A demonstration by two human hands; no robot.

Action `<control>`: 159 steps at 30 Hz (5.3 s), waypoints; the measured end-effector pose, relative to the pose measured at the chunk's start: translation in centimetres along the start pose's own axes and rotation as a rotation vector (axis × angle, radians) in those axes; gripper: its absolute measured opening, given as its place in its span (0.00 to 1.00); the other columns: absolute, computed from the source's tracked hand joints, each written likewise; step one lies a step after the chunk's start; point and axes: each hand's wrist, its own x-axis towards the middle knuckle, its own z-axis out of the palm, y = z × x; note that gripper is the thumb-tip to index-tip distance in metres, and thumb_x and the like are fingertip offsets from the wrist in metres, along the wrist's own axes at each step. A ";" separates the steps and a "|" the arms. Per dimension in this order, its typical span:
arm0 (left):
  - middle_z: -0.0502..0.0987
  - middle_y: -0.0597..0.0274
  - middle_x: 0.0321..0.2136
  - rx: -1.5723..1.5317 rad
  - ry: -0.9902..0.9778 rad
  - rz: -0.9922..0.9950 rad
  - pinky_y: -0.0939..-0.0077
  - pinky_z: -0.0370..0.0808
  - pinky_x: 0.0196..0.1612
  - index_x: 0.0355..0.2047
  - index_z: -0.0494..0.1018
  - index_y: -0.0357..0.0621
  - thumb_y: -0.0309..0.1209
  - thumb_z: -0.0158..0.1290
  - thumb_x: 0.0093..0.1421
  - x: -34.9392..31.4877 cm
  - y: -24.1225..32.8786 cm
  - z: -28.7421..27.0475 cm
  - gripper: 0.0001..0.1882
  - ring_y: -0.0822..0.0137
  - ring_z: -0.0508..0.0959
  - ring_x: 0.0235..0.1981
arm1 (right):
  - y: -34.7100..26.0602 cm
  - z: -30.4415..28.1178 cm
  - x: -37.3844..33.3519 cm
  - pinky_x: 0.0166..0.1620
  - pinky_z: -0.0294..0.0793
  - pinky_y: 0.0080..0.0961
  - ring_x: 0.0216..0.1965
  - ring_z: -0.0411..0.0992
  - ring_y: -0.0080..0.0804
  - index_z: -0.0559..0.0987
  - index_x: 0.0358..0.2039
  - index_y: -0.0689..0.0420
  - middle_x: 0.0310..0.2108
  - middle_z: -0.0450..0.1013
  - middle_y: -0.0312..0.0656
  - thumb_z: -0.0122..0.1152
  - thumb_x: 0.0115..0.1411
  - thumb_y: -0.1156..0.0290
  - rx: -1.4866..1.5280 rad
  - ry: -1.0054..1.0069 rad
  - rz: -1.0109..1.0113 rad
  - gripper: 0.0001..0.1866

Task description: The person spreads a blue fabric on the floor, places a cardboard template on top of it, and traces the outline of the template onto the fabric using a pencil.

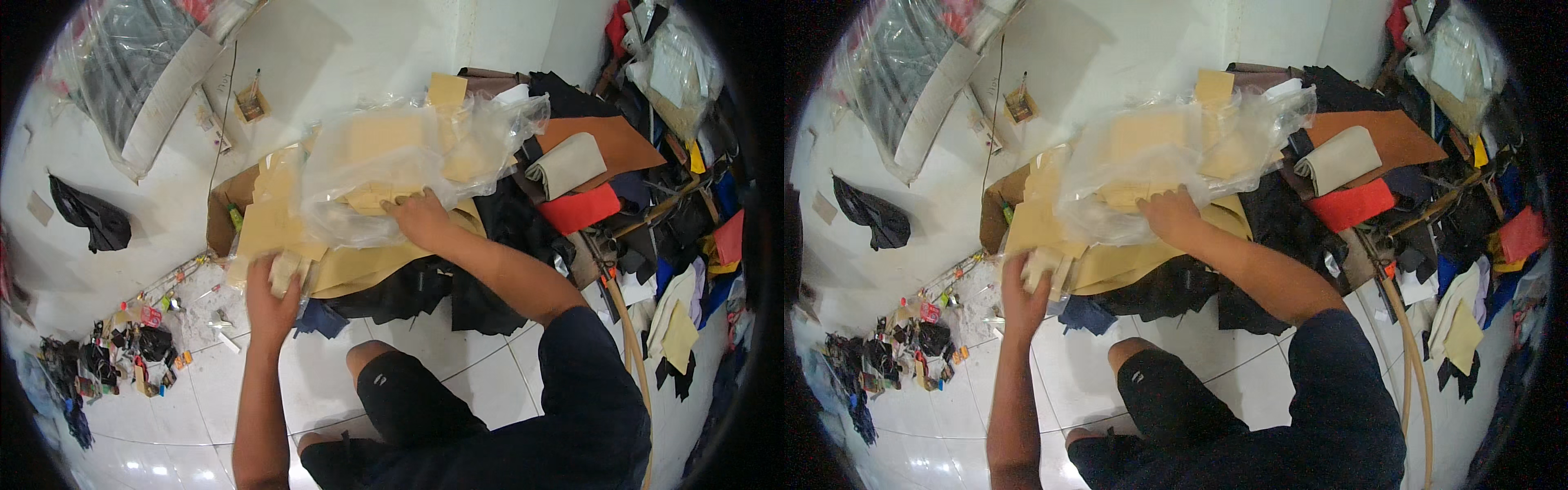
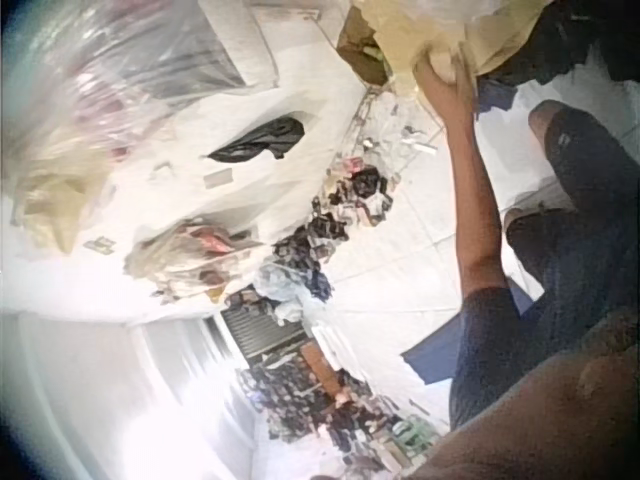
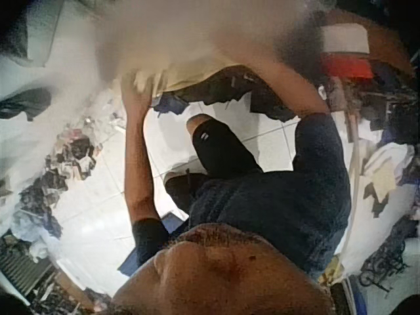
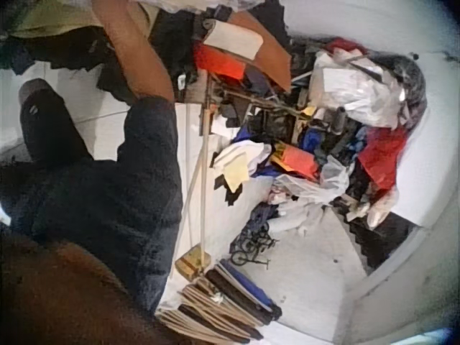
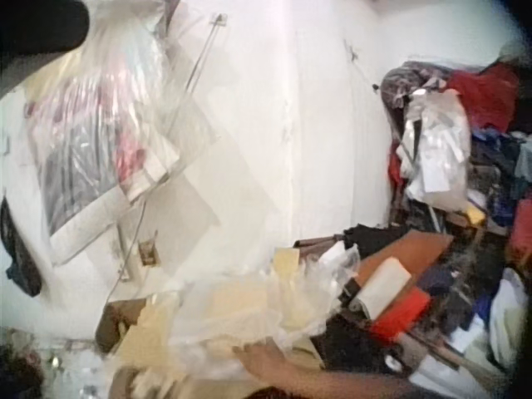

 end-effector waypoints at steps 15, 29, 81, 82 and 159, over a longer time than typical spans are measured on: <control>0.82 0.48 0.41 0.217 -0.173 0.252 0.54 0.78 0.48 0.48 0.78 0.44 0.35 0.59 0.57 15.6 10.4 6.0 0.18 0.47 0.82 0.44 | 3.6 -6.8 -1.9 0.42 0.79 0.43 0.39 0.79 0.51 0.82 0.42 0.57 0.41 0.80 0.50 0.62 0.60 0.72 0.314 0.646 0.149 0.10; 0.83 0.49 0.36 0.562 -0.199 0.199 0.52 0.81 0.42 0.43 0.80 0.47 0.34 0.60 0.55 12.9 13.2 4.3 0.15 0.48 0.84 0.39 | 0.3 -5.1 -8.0 0.43 0.81 0.43 0.47 0.73 0.49 0.78 0.43 0.56 0.47 0.70 0.47 0.71 0.52 0.65 0.170 0.275 -0.199 0.19; 0.80 0.47 0.41 0.485 -0.142 0.248 0.48 0.79 0.44 0.48 0.76 0.41 0.39 0.65 0.52 10.9 15.7 2.0 0.24 0.43 0.82 0.41 | 0.1 -10.8 -0.5 0.34 0.80 0.44 0.33 0.79 0.49 0.79 0.36 0.58 0.31 0.76 0.48 0.61 0.57 0.70 0.216 0.677 -0.156 0.08; 0.81 0.46 0.41 0.522 -0.149 0.259 0.48 0.79 0.44 0.47 0.77 0.41 0.37 0.64 0.53 10.9 15.8 2.2 0.22 0.43 0.82 0.40 | 0.2 -10.5 -0.1 0.34 0.80 0.44 0.33 0.79 0.49 0.78 0.37 0.58 0.31 0.76 0.48 0.61 0.57 0.70 0.173 0.557 -0.128 0.08; 0.80 0.49 0.35 0.706 -0.095 0.312 0.49 0.81 0.38 0.41 0.75 0.44 0.33 0.59 0.58 10.0 14.7 1.5 0.12 0.43 0.82 0.37 | 0.9 -8.9 -3.3 0.38 0.80 0.48 0.36 0.82 0.48 0.83 0.36 0.54 0.31 0.81 0.49 0.58 0.59 0.67 0.153 0.254 -0.158 0.09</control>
